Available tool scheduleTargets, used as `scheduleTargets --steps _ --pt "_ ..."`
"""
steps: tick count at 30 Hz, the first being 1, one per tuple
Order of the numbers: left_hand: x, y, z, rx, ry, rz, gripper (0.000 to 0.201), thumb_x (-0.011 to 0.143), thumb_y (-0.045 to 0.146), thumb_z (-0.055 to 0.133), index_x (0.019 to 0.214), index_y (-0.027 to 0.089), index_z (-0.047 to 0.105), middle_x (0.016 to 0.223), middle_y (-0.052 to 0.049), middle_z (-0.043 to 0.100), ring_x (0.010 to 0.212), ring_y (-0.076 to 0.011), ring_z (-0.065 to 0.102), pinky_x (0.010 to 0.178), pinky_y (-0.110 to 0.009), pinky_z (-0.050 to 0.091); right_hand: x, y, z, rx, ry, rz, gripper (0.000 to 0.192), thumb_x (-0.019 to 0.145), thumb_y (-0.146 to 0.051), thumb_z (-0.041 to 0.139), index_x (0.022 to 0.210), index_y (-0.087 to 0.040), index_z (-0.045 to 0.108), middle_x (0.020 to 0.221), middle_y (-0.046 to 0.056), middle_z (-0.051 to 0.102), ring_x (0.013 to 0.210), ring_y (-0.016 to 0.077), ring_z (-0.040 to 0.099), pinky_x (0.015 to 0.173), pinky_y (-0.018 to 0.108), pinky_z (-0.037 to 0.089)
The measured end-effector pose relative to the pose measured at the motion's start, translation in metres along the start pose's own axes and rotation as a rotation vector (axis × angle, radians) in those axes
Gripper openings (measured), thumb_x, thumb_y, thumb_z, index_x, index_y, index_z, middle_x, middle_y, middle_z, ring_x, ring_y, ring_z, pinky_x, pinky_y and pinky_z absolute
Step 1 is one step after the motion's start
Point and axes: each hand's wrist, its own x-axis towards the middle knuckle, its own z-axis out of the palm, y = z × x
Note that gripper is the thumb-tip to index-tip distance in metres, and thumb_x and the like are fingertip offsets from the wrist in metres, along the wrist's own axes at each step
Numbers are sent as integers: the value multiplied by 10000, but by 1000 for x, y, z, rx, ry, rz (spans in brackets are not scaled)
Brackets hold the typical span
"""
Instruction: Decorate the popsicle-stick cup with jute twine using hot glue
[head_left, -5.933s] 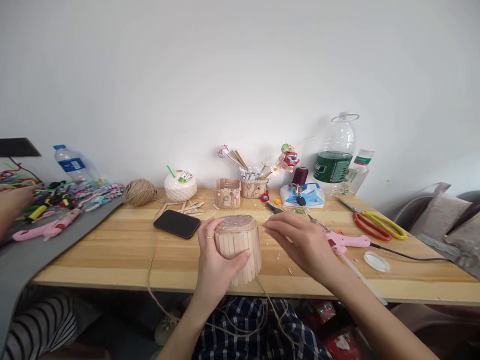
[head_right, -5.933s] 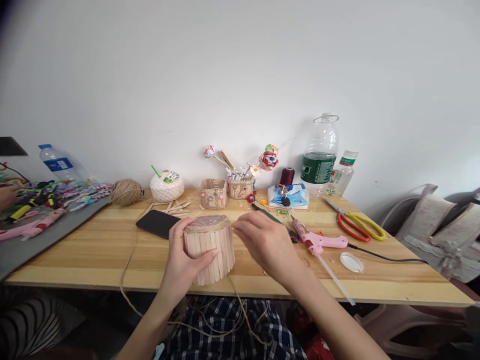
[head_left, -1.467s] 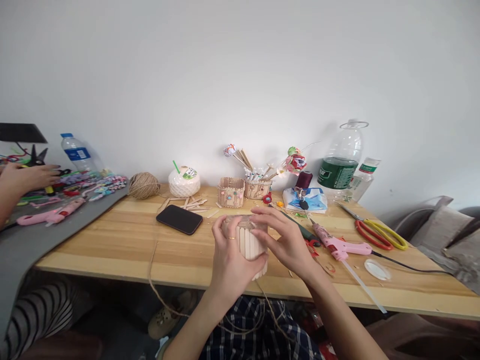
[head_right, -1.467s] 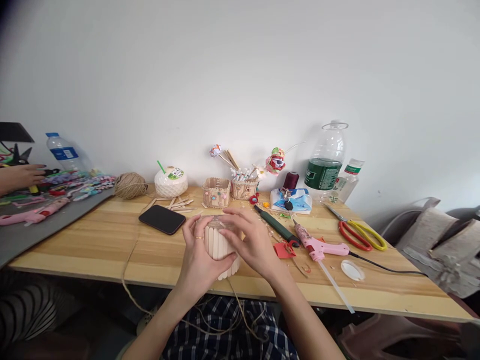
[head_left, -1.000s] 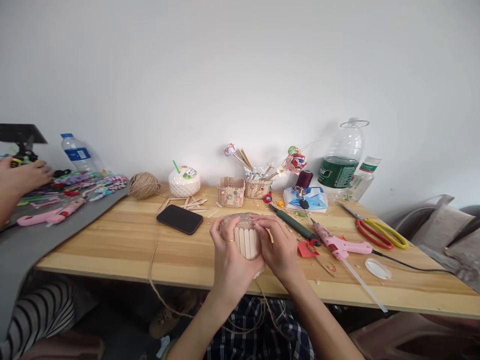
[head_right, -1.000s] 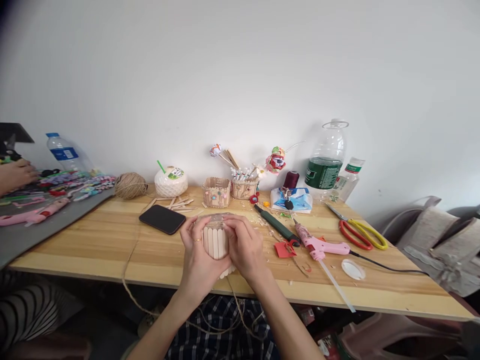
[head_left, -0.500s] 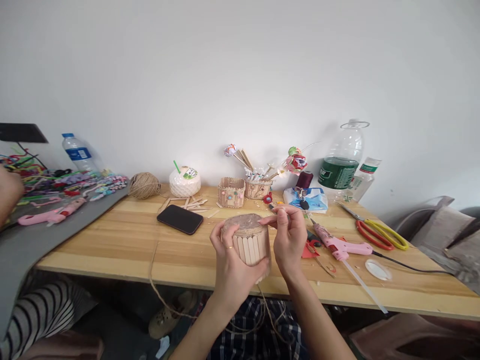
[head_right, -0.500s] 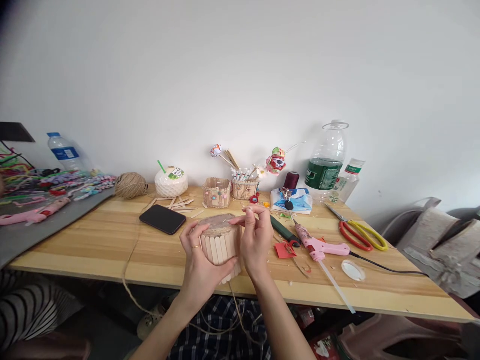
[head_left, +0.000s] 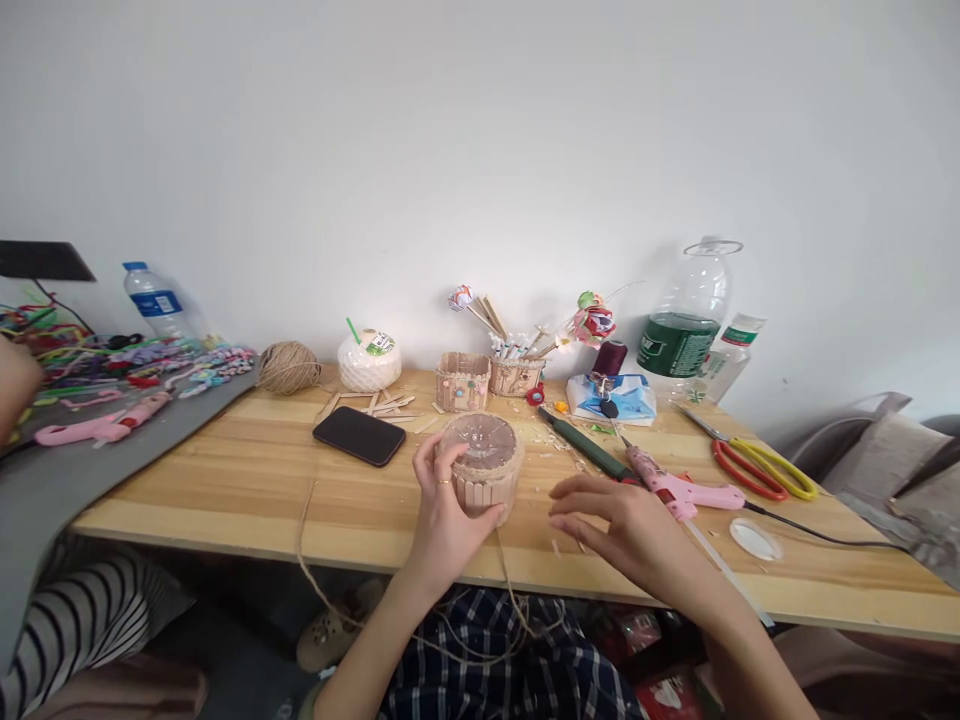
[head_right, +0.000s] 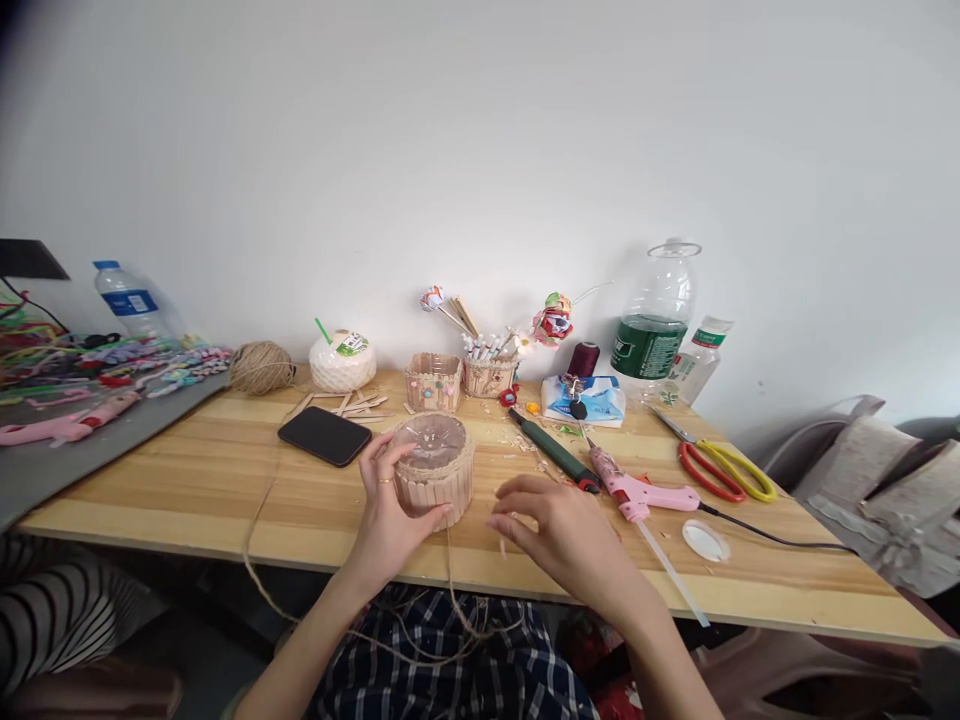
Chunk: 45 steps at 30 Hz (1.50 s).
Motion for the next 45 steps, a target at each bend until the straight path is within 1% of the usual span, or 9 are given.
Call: scheduleTargets --steps 3,6,13,17,23,27,34,37,45 --pt "-1 0 1 -4 -8 7 755 613 14 727 1203 275 335 1327 -112 237 1331 -335 330 1064 -590 331 11 -5 14 -35 300 -76 197 921 -249 497 858 -199 676 881 51 715 776 169 677 672 276 537" --pt "-1 -1 2 -3 1 23 721 623 62 747 1191 268 354 1318 -113 236 1313 -333 348 1053 -585 351 25 -12 30 -142 405 -227 149 919 -203 498 902 -190 646 903 58 699 815 164 652 697 278 532" --pt "-1 -1 7 25 61 49 613 671 121 735 1145 233 363 1310 -131 247 1308 -340 364 1026 -574 396 32 -22 46 -353 404 -255 147 916 -184 494 840 -178 620 865 64 665 793 178 593 642 275 479" --pt "2 -2 11 95 58 149 582 706 135 713 1157 219 355 1271 -125 339 1381 -357 227 1073 -589 334 30 -20 43 -448 371 -267 162 919 -147 473 847 -177 615 855 57 662 775 171 581 617 261 451" --pt "10 -1 15 209 47 202 480 694 111 705 1104 250 496 1175 -80 352 1327 -370 270 1039 -612 358 34 -13 35 -572 326 -336 211 931 -133 418 841 -154 608 826 74 651 733 179 569 603 274 461" --pt "16 1 16 235 38 222 445 667 112 708 1055 221 519 1105 -76 365 1287 -370 309 1020 -609 380 39 -9 35 -638 327 -370 225 923 -127 405 851 -155 616 790 82 649 712 195 587 578 291 478" --pt "22 2 14 273 19 246 389 653 146 709 985 211 517 1018 -67 420 1233 -358 355 981 -603 411 47 10 44 -670 342 -437 265 918 -134 405 1067 -84 619 1171 223 639 1084 291 616 761 359 560" --pt "22 1 15 286 15 248 415 627 136 720 984 210 520 1014 -66 423 1215 -355 363 989 -597 407 46 19 49 -666 314 -497 304 921 -135 429 1164 -47 588 1171 237 645 1123 305 606 802 376 568" --pt "22 -1 15 294 11 241 448 615 137 730 997 224 514 1020 -66 420 1216 -350 355 987 -595 405 51 29 47 -634 271 -578 328 919 -96 412 1190 -10 577 1164 260 641 1124 332 602 740 380 597"
